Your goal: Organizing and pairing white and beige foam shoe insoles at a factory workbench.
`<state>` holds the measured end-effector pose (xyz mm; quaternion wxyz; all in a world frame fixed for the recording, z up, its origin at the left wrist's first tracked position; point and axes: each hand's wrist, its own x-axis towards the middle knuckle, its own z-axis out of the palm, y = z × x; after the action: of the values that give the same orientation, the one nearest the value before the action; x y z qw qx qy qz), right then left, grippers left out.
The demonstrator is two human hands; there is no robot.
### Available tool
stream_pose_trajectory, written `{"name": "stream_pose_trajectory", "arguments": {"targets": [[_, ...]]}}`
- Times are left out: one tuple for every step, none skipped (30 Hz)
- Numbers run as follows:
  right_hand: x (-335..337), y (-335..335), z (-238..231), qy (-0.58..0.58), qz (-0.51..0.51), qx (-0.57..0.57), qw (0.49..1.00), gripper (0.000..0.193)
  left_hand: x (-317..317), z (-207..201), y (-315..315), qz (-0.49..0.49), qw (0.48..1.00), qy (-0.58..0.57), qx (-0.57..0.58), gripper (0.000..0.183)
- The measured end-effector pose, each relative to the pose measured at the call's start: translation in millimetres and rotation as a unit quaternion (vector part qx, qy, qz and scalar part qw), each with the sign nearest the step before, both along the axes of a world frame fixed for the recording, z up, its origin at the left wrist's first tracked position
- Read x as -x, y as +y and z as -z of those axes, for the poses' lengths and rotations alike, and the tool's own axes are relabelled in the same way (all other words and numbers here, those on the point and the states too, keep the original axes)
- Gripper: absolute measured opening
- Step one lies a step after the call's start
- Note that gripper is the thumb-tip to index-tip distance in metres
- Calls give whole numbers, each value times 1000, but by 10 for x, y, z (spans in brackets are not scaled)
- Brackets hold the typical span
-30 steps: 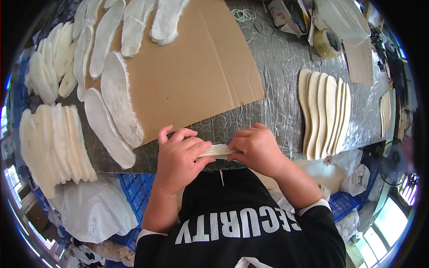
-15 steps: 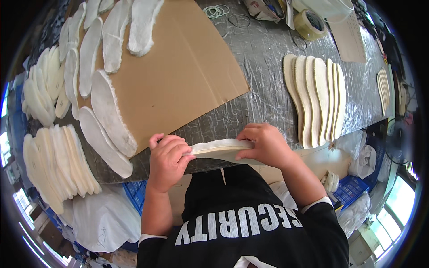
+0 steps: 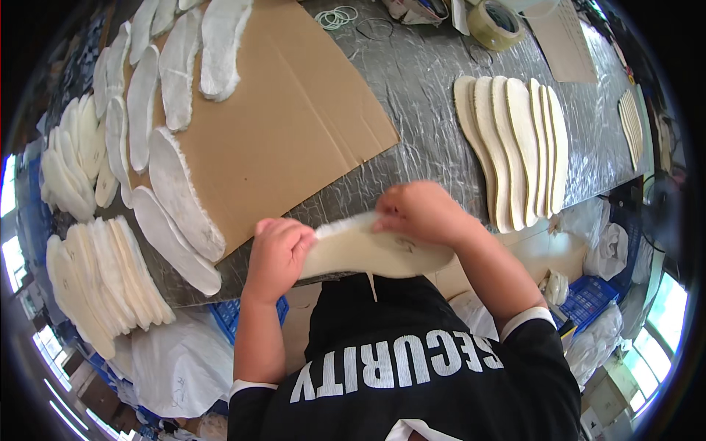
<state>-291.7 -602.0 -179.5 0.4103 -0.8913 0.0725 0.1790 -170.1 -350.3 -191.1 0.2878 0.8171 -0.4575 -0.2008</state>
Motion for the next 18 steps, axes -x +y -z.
{"name": "stream_pose_trajectory", "arguments": {"targets": [[-22, -19, 8, 1, 4, 86, 996, 38, 13, 9, -23, -29, 996, -68, -46, 33], [-13, -72, -28, 38, -22, 113, 993, 59, 44, -71, 9, -36, 991, -73, -108, 58], [64, -83, -60, 38, -20, 113, 993, 59, 95, -129, 22, -34, 991, -73, -108, 58], [177, -52, -98, -42, -53, 135, 989, 68, 155, -178, 37, 8, 989, -108, -101, 69], [266, 0, -159, -124, -87, 155, 976, 79, 222, -239, 59, 49, 984, -144, -94, 80], [315, 59, -208, -96, -170, 166, 967, 86, 298, -210, 101, 97, 981, -130, -108, 91], [400, 139, -159, -98, -168, 164, 967, 86, 335, -130, 131, 98, 980, -131, -110, 91], [510, 227, -46, -131, -200, 208, 948, 84, 366, -56, 156, 129, 976, -135, -113, 91], [563, 267, 33, -160, -230, 252, 926, 82, 366, -31, 136, 161, 970, -137, -117, 91], [603, 250, 85, -157, -230, 246, 928, 73, 352, -54, 144, 156, 975, -104, -118, 81], [561, 197, 56, -157, -228, 246, 929, 73, 298, -69, 129, 158, 975, -105, -119, 81], [500, 118, -44, -103, -213, 156, 959, 68, 235, -105, 115, 139, 983, -42, -111, 74], [452, 50, -105, -47, -197, 63, 977, 64, 181, -153, 97, 118, 988, 20, -102, 67], [454, -30, -105, -98, -176, 31, 979, 55, 125, -224, 61, 100, 991, 52, -73, 55], [424, -108, -92, -101, -173, 32, 979, 55, 61, -252, 47, 102, 991, 48, -74, 55], [383, -185, -77, -53, -147, -71, 985, 55, -8, -274, 44, 101, 985, 116, -83, 50], [345, -236, -65, -4, -122, -175, 977, 55, -52, -299, 40, 96, 974, 182, -92, 44], [322, -258, -62, -29, -91, -185, 978, 50, -70, -326, 11, 84, 983, 138, -83, 37]]}}
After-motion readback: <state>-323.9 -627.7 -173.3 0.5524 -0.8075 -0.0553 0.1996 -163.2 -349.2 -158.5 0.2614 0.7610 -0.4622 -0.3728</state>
